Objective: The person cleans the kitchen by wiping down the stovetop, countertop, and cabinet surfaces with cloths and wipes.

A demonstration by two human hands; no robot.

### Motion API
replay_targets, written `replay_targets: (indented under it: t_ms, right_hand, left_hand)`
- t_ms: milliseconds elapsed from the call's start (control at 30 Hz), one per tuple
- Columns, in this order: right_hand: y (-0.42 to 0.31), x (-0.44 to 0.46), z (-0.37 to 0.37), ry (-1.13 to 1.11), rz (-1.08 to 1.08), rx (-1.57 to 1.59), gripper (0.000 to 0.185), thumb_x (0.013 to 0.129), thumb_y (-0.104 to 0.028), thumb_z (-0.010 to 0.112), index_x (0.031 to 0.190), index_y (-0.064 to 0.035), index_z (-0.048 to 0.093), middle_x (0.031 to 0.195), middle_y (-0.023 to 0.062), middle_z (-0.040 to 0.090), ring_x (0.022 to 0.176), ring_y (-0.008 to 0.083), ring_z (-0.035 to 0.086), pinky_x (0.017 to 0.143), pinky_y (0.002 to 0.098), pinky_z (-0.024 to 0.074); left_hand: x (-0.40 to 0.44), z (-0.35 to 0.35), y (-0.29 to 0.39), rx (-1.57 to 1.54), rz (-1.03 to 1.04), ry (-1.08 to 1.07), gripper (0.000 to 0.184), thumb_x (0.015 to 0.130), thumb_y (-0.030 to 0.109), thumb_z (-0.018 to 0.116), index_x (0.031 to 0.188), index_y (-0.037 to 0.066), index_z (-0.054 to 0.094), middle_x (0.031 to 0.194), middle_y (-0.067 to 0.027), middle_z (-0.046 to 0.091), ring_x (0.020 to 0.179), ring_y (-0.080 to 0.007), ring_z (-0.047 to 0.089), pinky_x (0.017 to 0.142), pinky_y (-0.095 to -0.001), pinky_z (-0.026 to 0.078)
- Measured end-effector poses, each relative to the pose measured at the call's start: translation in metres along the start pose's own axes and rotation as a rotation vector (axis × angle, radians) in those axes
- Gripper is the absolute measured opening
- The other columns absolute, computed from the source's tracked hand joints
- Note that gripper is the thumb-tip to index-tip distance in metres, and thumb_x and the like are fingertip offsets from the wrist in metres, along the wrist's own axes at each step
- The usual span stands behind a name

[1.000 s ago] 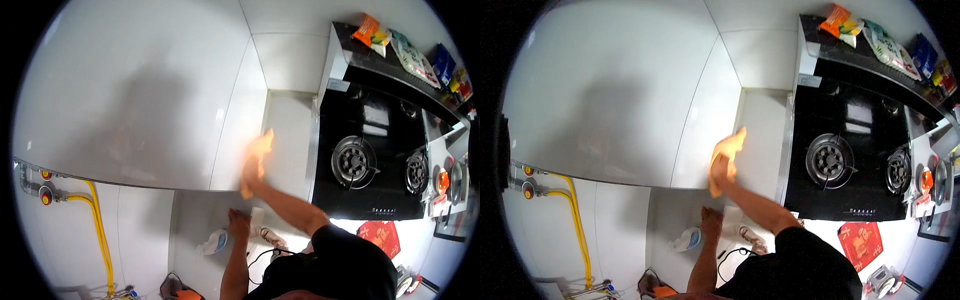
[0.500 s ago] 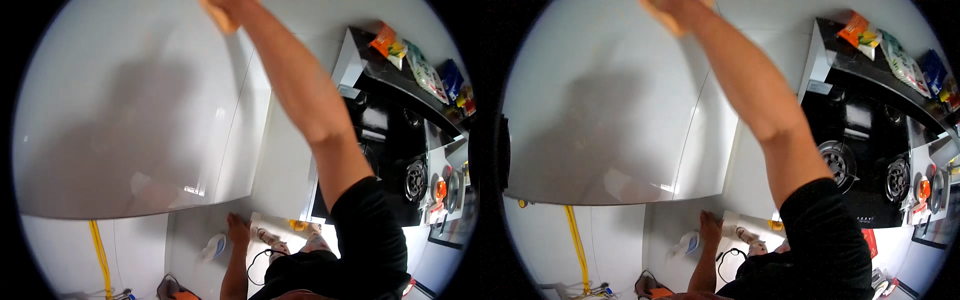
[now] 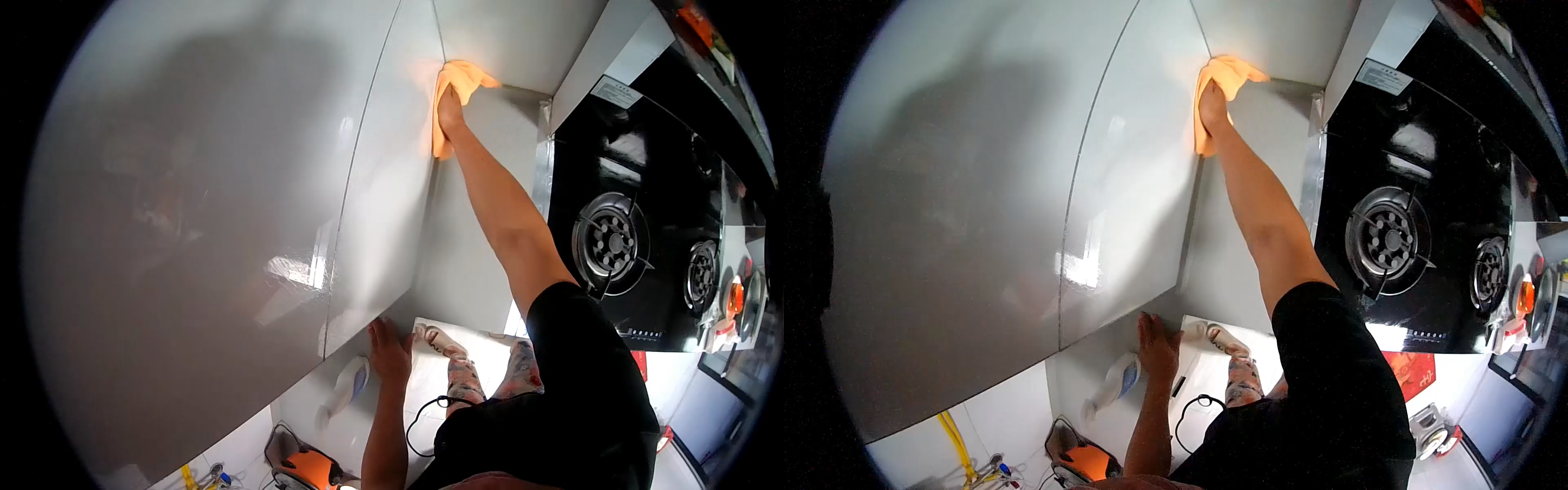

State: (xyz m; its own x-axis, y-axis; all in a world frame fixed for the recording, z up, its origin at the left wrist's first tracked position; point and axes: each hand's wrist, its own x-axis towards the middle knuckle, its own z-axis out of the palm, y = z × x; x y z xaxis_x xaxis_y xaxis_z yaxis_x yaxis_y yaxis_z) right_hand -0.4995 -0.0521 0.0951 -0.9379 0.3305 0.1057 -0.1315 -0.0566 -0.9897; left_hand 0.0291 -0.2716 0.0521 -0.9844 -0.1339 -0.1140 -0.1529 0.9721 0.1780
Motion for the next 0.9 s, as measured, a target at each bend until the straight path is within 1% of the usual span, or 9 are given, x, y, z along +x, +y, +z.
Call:
replay_targets:
  t_ms: [100, 133, 300, 333, 367, 400, 467, 600, 900]
  right_hand:
    - [0.027, -0.016, -0.005, 0.019, 0.171, 0.036, 0.058, 0.112, -0.038, 0.028, 0.149, 0.0028, 0.045, 0.151, 0.0177, 0.051, 0.140, 0.0285, 0.048, 0.117, 0.0371, 0.0367]
    - [0.037, -0.013, 0.000, 0.081, 0.206, 0.032, 0.059, 0.112, -0.039, 0.030, 0.144, 0.0052, 0.051, 0.144, 0.0218, 0.057, 0.135, 0.0341, 0.053, 0.114, 0.0390, 0.0397]
    - [0.106, -0.091, 0.017, 0.189, 0.152, -0.243, 0.054, 0.110, -0.037, 0.037, 0.138, 0.0048, 0.056, 0.134, 0.0252, 0.062, 0.123, 0.0349, 0.060, 0.109, 0.0383, 0.0446]
    - [0.040, -0.138, -0.005, 0.041, 0.286, -0.276, 0.044, 0.109, -0.027, 0.040, 0.133, 0.0046, 0.059, 0.128, 0.0224, 0.065, 0.116, 0.0309, 0.062, 0.106, 0.0347, 0.0453]
    - [0.091, -0.161, 0.011, 0.173, -0.096, -0.080, 0.035, 0.107, -0.016, 0.042, 0.131, 0.0034, 0.060, 0.124, 0.0197, 0.065, 0.113, 0.0266, 0.061, 0.104, 0.0333, 0.0454]
    - [0.058, -0.198, 0.011, 0.250, -0.201, 0.076, 0.034, 0.106, -0.010, 0.042, 0.131, 0.0054, 0.059, 0.128, 0.0190, 0.064, 0.118, 0.0248, 0.059, 0.104, 0.0347, 0.0449]
    - [0.074, -0.259, 0.013, 0.177, 0.085, -0.249, 0.033, 0.106, -0.012, 0.043, 0.130, 0.0046, 0.059, 0.122, 0.0199, 0.066, 0.114, 0.0287, 0.063, 0.098, 0.0381, 0.0490]
    - [0.047, -0.340, -0.001, 0.084, 0.337, -0.208, 0.034, 0.107, -0.015, 0.042, 0.129, 0.0050, 0.059, 0.123, 0.0187, 0.065, 0.114, 0.0273, 0.062, 0.098, 0.0377, 0.0487]
    - [0.017, -0.238, -0.007, 0.173, 0.188, -0.207, 0.037, 0.108, -0.022, 0.041, 0.125, 0.0061, 0.059, 0.125, 0.0160, 0.063, 0.116, 0.0241, 0.061, 0.099, 0.0366, 0.0481]
  left_hand:
    - [-0.005, -0.001, 0.000, 0.012, 0.003, -0.011, 0.081, 0.085, 0.037, 0.081, 0.146, -0.004, 0.047, 0.156, -0.0310, 0.040, 0.144, -0.0472, 0.040, 0.114, -0.0504, 0.044]
    - [-0.002, -0.001, 0.000, 0.032, 0.021, 0.007, 0.080, 0.086, 0.039, 0.079, 0.146, -0.003, 0.047, 0.155, -0.0296, 0.041, 0.143, -0.0472, 0.041, 0.112, -0.0502, 0.046]
    - [0.000, 0.001, 0.000, 0.054, 0.021, -0.019, 0.078, 0.087, 0.039, 0.078, 0.146, -0.003, 0.047, 0.154, -0.0284, 0.042, 0.142, -0.0475, 0.042, 0.110, -0.0495, 0.048]
    - [0.001, 0.001, 0.001, 0.057, 0.033, -0.012, 0.078, 0.087, 0.037, 0.079, 0.146, -0.002, 0.047, 0.155, -0.0285, 0.041, 0.142, -0.0478, 0.043, 0.110, -0.0492, 0.048]
    - [0.004, 0.001, 0.002, 0.059, 0.045, 0.001, 0.078, 0.087, 0.036, 0.080, 0.146, -0.002, 0.047, 0.155, -0.0287, 0.041, 0.141, -0.0481, 0.043, 0.109, -0.0490, 0.048]
    - [0.003, 0.001, 0.002, 0.058, 0.049, 0.003, 0.078, 0.087, 0.036, 0.080, 0.146, -0.002, 0.047, 0.155, -0.0287, 0.041, 0.141, -0.0481, 0.043, 0.109, -0.0490, 0.048]
    - [0.002, 0.001, 0.001, 0.024, 0.049, 0.015, 0.076, 0.087, 0.034, 0.080, 0.145, -0.002, 0.048, 0.155, -0.0288, 0.041, 0.140, -0.0490, 0.044, 0.109, -0.0492, 0.048]
    - [0.006, 0.002, 0.001, 0.015, 0.054, -0.013, 0.074, 0.087, 0.034, 0.079, 0.145, -0.002, 0.048, 0.155, -0.0289, 0.041, 0.140, -0.0489, 0.045, 0.109, -0.0495, 0.049]
    - [-0.001, -0.006, 0.004, 0.048, 0.060, 0.013, 0.074, 0.090, 0.035, 0.077, 0.146, -0.003, 0.047, 0.154, -0.0293, 0.043, 0.140, -0.0492, 0.044, 0.107, -0.0507, 0.050]
